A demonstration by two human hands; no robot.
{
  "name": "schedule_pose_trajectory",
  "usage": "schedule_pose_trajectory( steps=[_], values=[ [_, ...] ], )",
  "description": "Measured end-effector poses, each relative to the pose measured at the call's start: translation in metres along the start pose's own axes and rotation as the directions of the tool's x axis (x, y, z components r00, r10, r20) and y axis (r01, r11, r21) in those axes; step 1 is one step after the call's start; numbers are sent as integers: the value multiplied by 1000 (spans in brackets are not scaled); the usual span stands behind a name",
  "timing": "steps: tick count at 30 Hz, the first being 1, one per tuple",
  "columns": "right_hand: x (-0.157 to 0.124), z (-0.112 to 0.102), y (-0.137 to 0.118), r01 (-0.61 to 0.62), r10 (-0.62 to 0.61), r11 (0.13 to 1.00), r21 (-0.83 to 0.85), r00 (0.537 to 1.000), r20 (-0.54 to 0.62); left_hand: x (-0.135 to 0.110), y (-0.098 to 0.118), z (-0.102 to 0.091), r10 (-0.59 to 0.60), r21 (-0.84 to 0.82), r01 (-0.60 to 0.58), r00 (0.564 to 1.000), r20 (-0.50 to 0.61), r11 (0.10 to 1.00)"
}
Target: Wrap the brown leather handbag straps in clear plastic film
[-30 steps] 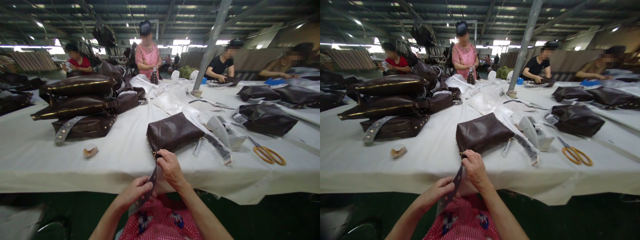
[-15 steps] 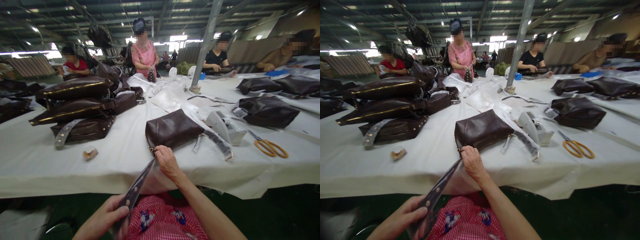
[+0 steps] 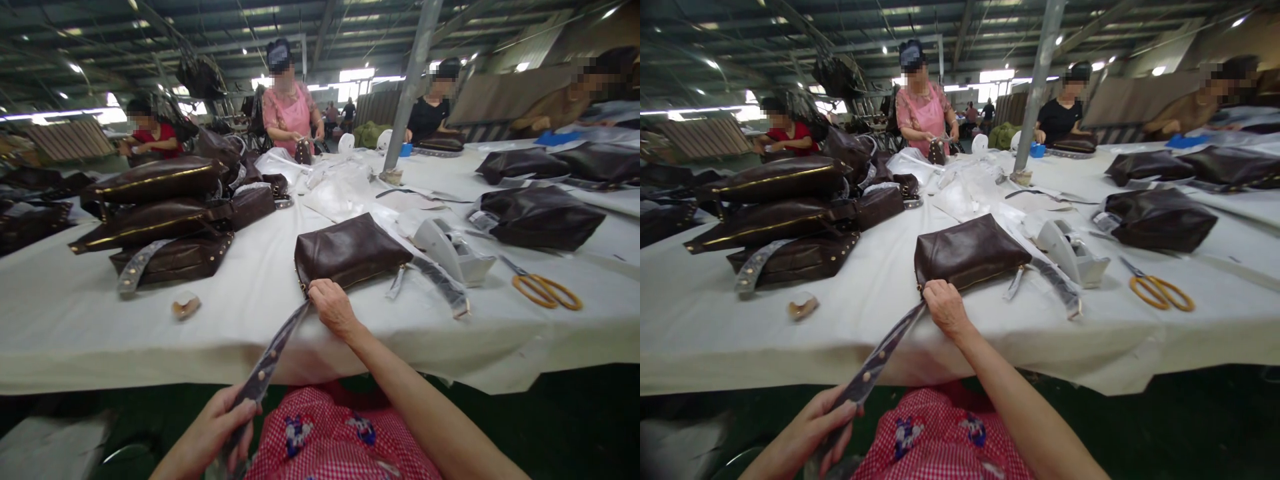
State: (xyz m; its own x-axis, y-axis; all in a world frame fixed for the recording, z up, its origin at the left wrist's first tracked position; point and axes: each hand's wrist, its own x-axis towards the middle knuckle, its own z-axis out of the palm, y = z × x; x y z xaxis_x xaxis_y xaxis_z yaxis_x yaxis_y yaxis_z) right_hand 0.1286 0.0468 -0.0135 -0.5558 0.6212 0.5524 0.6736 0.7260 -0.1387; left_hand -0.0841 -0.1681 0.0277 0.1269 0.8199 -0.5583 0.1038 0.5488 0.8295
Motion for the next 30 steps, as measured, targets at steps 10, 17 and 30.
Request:
schedule_pose_trajectory(
  steps=[10, 17, 30],
  values=[
    [19, -29, -30, 547, -576, 816, 185, 795, 190, -5, 11, 4, -28, -41, 29, 999, 28, 999],
    [45, -16, 7, 558, -579, 812, 173, 730, 363, -10, 8, 2, -19, -9, 19, 1000, 20, 1000],
    [45, 3, 22, 561, -545, 828, 12, 799, 255, -22, -8, -9, -49, 251, 59, 998, -46, 966]
  ],
)
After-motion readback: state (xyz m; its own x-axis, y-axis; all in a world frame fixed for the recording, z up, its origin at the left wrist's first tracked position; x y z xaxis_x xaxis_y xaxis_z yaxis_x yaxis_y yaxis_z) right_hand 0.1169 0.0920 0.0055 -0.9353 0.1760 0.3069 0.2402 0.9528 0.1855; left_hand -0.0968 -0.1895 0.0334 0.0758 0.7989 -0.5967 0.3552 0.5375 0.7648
